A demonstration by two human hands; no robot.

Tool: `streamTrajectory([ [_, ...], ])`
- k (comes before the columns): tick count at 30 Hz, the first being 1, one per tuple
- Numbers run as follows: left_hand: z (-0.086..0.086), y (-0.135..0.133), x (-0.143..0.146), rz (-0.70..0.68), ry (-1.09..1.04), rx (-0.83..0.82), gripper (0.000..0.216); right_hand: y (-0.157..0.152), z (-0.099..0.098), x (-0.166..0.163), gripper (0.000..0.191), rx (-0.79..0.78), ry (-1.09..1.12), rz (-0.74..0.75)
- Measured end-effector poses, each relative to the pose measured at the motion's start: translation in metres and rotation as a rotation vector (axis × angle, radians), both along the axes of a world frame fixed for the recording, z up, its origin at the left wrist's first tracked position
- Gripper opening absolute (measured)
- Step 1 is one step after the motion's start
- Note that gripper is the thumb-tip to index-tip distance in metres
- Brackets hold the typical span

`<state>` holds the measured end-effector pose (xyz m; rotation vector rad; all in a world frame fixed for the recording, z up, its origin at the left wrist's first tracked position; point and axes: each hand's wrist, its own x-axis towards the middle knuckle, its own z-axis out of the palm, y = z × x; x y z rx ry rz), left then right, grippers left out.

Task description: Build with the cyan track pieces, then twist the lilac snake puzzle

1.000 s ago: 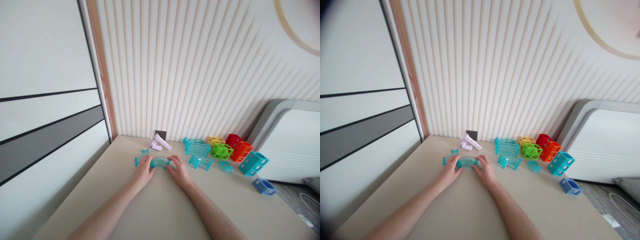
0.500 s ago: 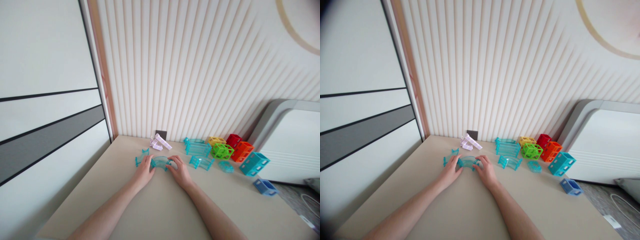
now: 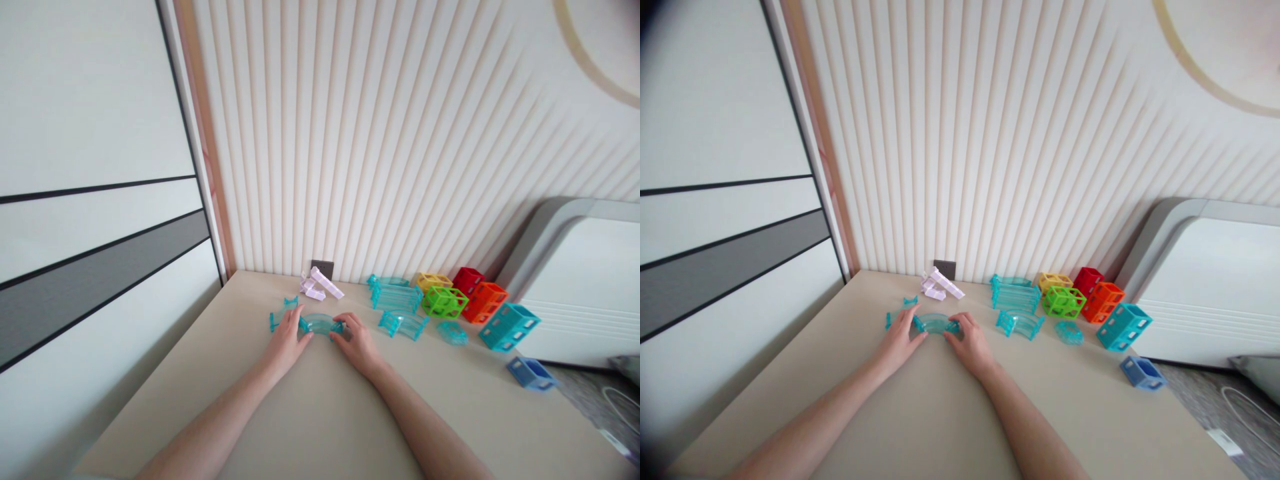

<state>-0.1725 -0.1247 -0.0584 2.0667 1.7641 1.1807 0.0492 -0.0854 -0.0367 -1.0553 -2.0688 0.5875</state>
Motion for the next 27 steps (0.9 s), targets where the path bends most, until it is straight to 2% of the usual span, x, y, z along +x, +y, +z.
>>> streamTrajectory([
  [8, 0.0023, -0.0003, 0.0021, 0.058, 0.033, -0.008, 0.060, -0.0017, 0.0016, 0.0010, 0.033, 0.027, -0.039, -0.020],
  [19, 0.0039, 0.0001, 0.0055, 0.087, 0.094, -0.045, 0.065, -0.0069, 0.0079, -0.0002, 0.032, 0.017, -0.117, -0.066],
  [27, 0.0067, -0.0012, 0.0048, 0.095, 0.084, -0.077, 0.064, -0.0078, 0.0077, -0.0003, 0.046, -0.025, -0.200, -0.128],
])
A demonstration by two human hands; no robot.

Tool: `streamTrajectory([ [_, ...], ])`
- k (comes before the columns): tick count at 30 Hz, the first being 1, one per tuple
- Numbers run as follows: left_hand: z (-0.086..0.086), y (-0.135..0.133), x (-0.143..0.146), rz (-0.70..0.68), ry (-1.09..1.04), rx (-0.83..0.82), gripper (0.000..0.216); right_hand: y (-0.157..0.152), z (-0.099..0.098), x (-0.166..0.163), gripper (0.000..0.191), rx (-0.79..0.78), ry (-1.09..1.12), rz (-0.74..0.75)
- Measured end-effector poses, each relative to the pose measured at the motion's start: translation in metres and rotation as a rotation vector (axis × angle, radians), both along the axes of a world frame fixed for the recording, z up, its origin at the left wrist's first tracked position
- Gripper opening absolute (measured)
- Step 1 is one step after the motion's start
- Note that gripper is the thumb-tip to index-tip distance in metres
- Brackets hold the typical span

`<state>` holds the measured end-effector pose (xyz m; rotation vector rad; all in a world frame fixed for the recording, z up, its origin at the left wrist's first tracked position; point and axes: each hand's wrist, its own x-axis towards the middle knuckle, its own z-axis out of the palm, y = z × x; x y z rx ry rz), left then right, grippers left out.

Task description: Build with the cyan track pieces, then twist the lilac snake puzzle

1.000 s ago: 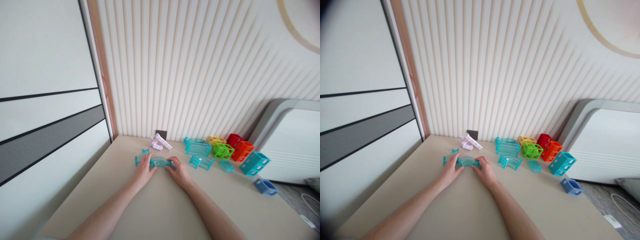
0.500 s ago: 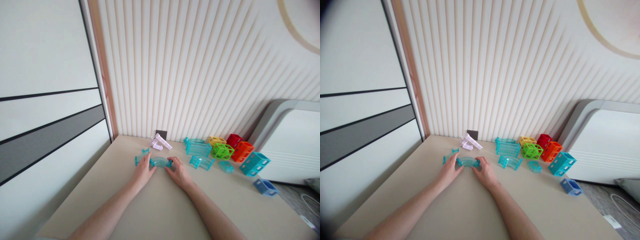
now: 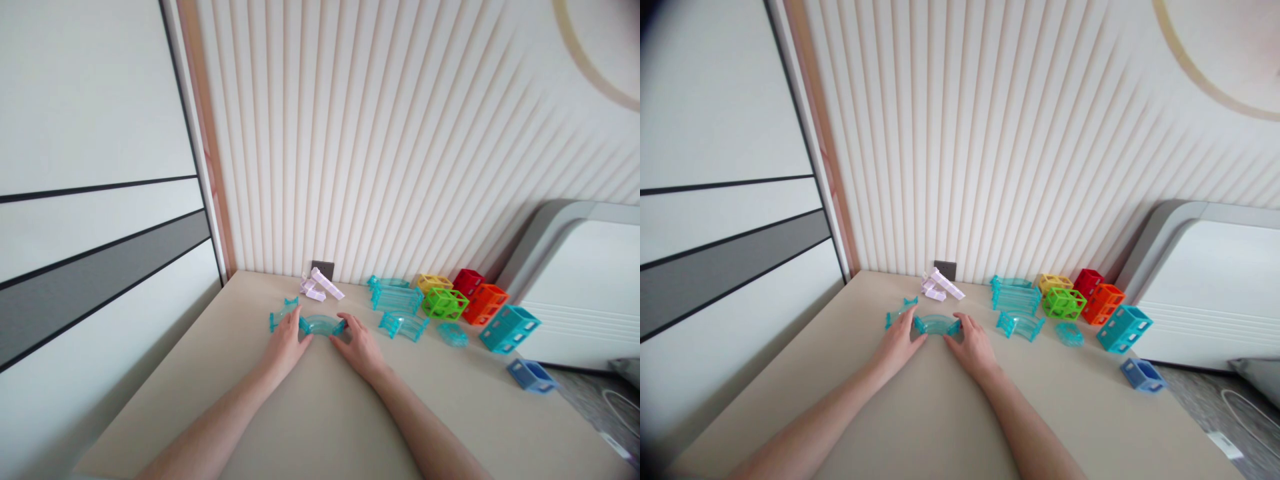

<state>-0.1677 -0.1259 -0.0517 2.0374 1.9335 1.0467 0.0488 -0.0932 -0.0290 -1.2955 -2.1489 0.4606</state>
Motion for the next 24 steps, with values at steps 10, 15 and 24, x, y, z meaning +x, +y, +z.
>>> streamTrajectory([
  [10, 0.0022, -0.0014, -0.0001, 0.020, -0.002, -0.024, 0.064, -0.0022, 0.0027, 0.0003, 0.052, 0.044, -0.064, -0.031],
  [15, 0.0004, -0.0007, 0.0001, 0.028, 0.002, -0.003, 0.063, -0.0045, 0.0040, -0.0015, 0.055, 0.095, -0.131, -0.058],
  [24, 0.0045, -0.0021, 0.0002, 0.015, 0.051, 0.011, 0.063, -0.0046, 0.0046, -0.0008, 0.066, 0.079, -0.237, -0.077],
])
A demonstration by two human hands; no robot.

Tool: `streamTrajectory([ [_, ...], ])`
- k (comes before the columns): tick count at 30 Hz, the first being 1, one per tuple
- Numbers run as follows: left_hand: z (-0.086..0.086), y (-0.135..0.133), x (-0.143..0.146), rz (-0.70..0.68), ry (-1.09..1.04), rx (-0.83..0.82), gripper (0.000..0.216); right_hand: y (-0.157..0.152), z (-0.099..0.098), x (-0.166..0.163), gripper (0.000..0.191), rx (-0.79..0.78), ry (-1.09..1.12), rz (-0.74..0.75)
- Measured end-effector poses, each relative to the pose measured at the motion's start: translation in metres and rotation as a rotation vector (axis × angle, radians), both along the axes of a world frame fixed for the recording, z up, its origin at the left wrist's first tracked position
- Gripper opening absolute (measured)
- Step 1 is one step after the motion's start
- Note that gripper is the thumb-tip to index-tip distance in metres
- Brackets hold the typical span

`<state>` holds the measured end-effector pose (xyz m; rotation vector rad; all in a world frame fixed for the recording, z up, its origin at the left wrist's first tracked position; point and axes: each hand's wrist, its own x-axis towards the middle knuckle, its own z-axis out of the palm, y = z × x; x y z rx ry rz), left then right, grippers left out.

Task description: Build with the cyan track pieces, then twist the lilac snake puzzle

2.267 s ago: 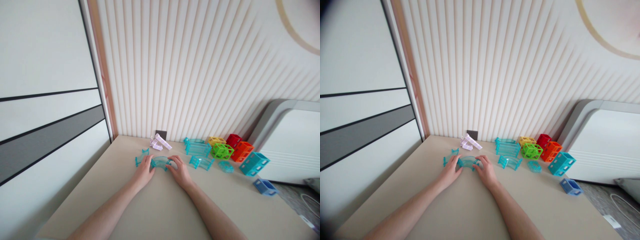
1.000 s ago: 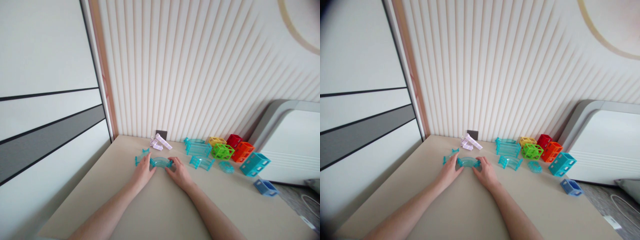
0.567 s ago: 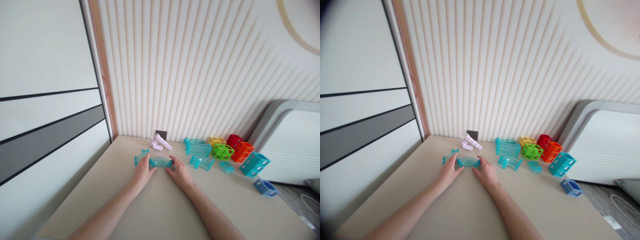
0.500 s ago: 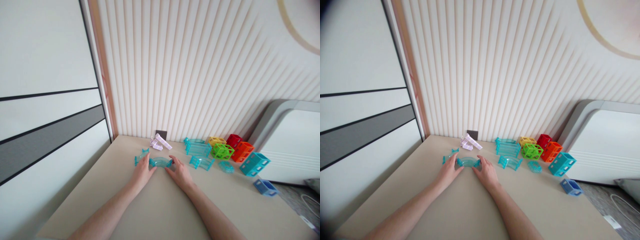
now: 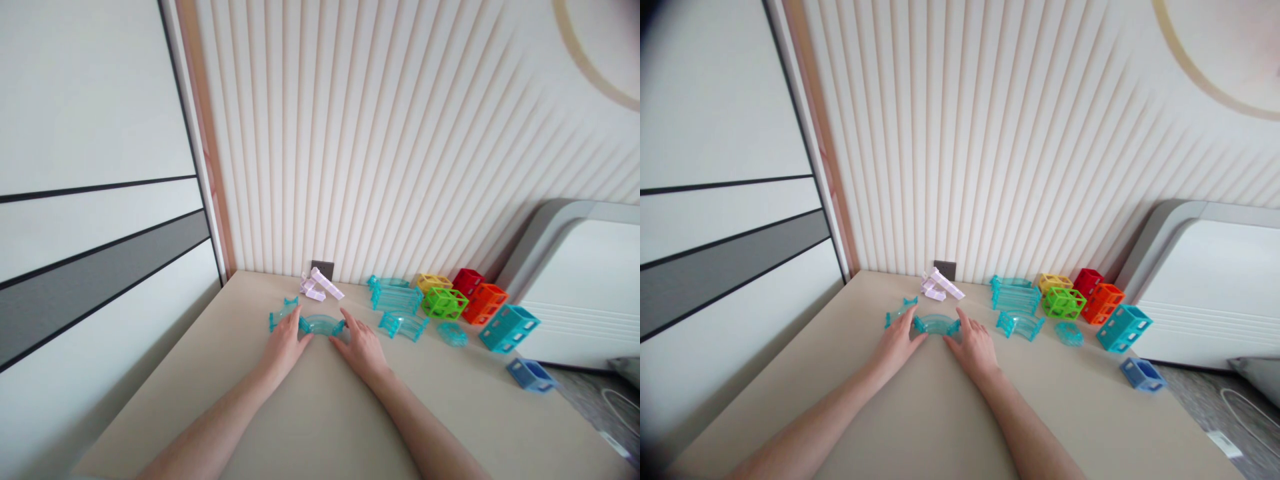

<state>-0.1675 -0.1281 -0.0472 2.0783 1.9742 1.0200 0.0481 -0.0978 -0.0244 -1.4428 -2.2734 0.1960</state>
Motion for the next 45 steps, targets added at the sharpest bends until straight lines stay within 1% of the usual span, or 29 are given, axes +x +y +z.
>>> streamTrajectory([
  [11, 0.000, 0.000, 0.000, 0.006, 0.042, 0.003, 0.062, 0.000, 0.000, 0.000, 0.067, -0.071, 0.061, -0.031],
  [14, 0.001, -0.001, 0.001, 0.002, 0.039, -0.014, 0.062, -0.001, 0.001, -0.001, 0.066, -0.069, 0.060, -0.025],
  [18, 0.005, -0.003, 0.001, -0.020, 0.078, -0.024, 0.063, -0.001, -0.001, -0.001, 0.071, -0.038, 0.062, -0.001],
  [20, 0.011, -0.006, 0.000, -0.020, 0.133, -0.032, 0.064, -0.001, -0.003, -0.001, 0.072, -0.030, 0.063, 0.008],
  [22, 0.021, -0.009, -0.003, -0.019, 0.208, -0.022, 0.062, -0.001, -0.004, -0.001, 0.073, -0.031, 0.058, 0.008],
  [24, 0.033, -0.011, -0.009, -0.016, 0.287, 0.022, 0.053, 0.000, -0.004, 0.000, 0.072, -0.035, 0.052, 0.004],
  [26, 0.045, -0.012, -0.017, -0.003, 0.329, 0.084, 0.039, 0.000, -0.004, -0.001, 0.071, -0.041, 0.048, -0.002],
  [29, 0.055, -0.010, -0.030, 0.042, 0.356, 0.119, 0.029, 0.000, -0.002, -0.001, 0.071, -0.054, 0.037, -0.006],
  [32, 0.051, -0.006, -0.038, 0.091, 0.409, 0.046, 0.023, 0.000, -0.001, -0.001, 0.071, -0.059, 0.034, -0.005],
  [36, 0.038, -0.003, -0.042, 0.088, 0.444, -0.062, 0.021, 0.000, -0.002, 0.000, 0.071, -0.051, 0.047, 0.002],
  [40, 0.029, -0.001, -0.044, 0.087, 0.452, -0.098, 0.017, 0.001, -0.005, 0.001, 0.071, -0.043, 0.053, 0.001],
  [45, 0.028, 0.000, -0.048, 0.104, 0.458, -0.098, 0.019, 0.001, -0.007, 0.000, 0.070, -0.034, 0.047, 0.007],
])
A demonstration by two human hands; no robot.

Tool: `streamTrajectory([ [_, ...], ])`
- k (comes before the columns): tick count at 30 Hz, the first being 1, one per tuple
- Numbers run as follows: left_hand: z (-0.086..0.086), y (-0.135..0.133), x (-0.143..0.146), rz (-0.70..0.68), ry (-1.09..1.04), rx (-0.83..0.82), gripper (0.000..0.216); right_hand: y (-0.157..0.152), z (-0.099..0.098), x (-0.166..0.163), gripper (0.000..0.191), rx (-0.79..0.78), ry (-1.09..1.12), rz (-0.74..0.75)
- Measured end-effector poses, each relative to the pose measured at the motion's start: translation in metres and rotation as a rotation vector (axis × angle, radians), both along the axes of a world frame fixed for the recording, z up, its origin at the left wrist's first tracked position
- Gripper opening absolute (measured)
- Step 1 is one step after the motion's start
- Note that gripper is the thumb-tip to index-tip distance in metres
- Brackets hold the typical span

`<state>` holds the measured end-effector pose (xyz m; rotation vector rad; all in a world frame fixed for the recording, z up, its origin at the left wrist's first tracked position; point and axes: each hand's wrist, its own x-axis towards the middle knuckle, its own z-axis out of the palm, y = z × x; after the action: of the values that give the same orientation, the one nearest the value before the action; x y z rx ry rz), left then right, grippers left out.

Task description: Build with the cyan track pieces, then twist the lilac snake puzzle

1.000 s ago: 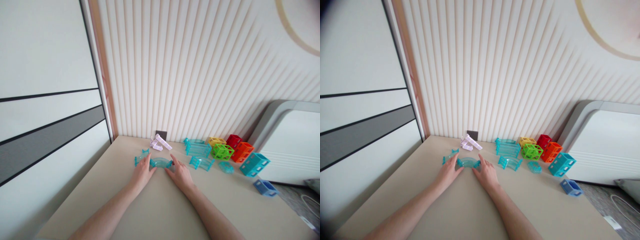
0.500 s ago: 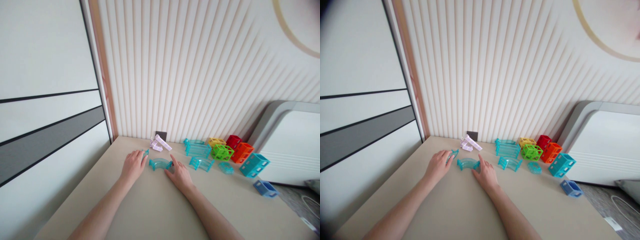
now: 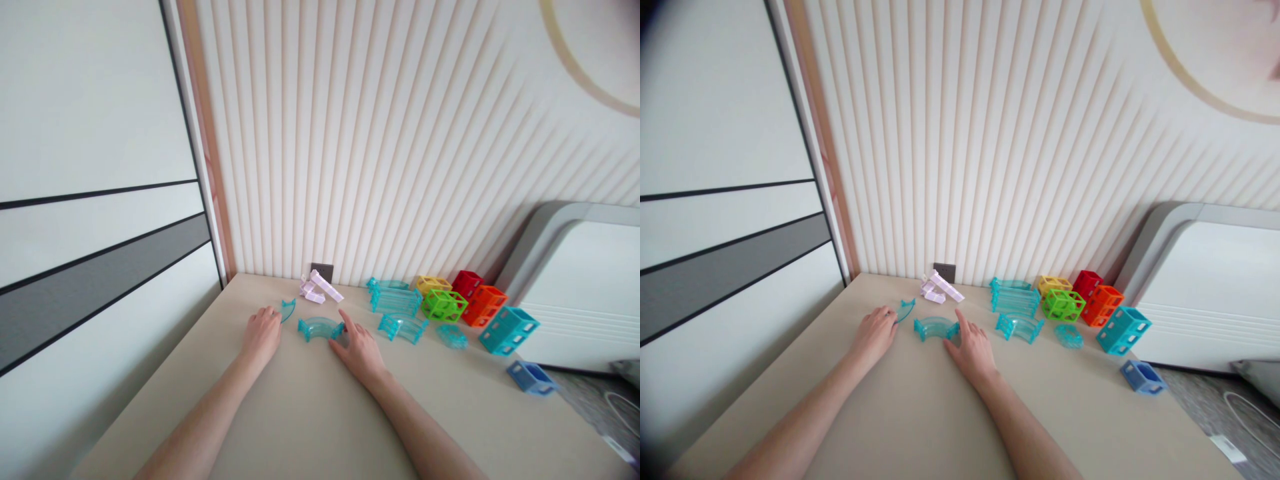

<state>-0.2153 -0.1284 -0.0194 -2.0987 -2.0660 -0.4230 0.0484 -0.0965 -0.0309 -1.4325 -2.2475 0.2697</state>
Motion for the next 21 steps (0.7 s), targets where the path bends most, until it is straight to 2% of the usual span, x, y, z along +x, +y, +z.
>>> streamTrajectory([
  [5, 0.011, -0.004, 0.003, 0.063, 0.002, 0.058, 0.025, 0.000, 0.001, 0.000, 0.069, -0.008, -0.009, -0.004],
  [9, 0.023, -0.005, 0.005, 0.131, -0.061, 0.226, 0.025, 0.000, 0.000, 0.000, 0.071, -0.013, -0.019, 0.003],
  [12, 0.024, -0.004, 0.005, 0.082, -0.264, 0.398, 0.024, 0.000, 0.000, 0.001, 0.074, 0.022, 0.002, 0.025],
  [15, 0.019, -0.002, 0.008, 0.005, -0.500, 0.486, 0.024, 0.000, 0.003, 0.002, 0.075, 0.153, 0.049, 0.043],
  [18, 0.017, -0.004, 0.015, -0.062, -0.714, 0.450, 0.028, -0.002, 0.007, 0.003, 0.069, 0.292, 0.107, 0.046],
  [21, 0.018, -0.010, 0.026, -0.148, -0.923, 0.345, 0.034, -0.006, 0.011, 0.003, 0.065, 0.367, 0.157, 0.094],
])
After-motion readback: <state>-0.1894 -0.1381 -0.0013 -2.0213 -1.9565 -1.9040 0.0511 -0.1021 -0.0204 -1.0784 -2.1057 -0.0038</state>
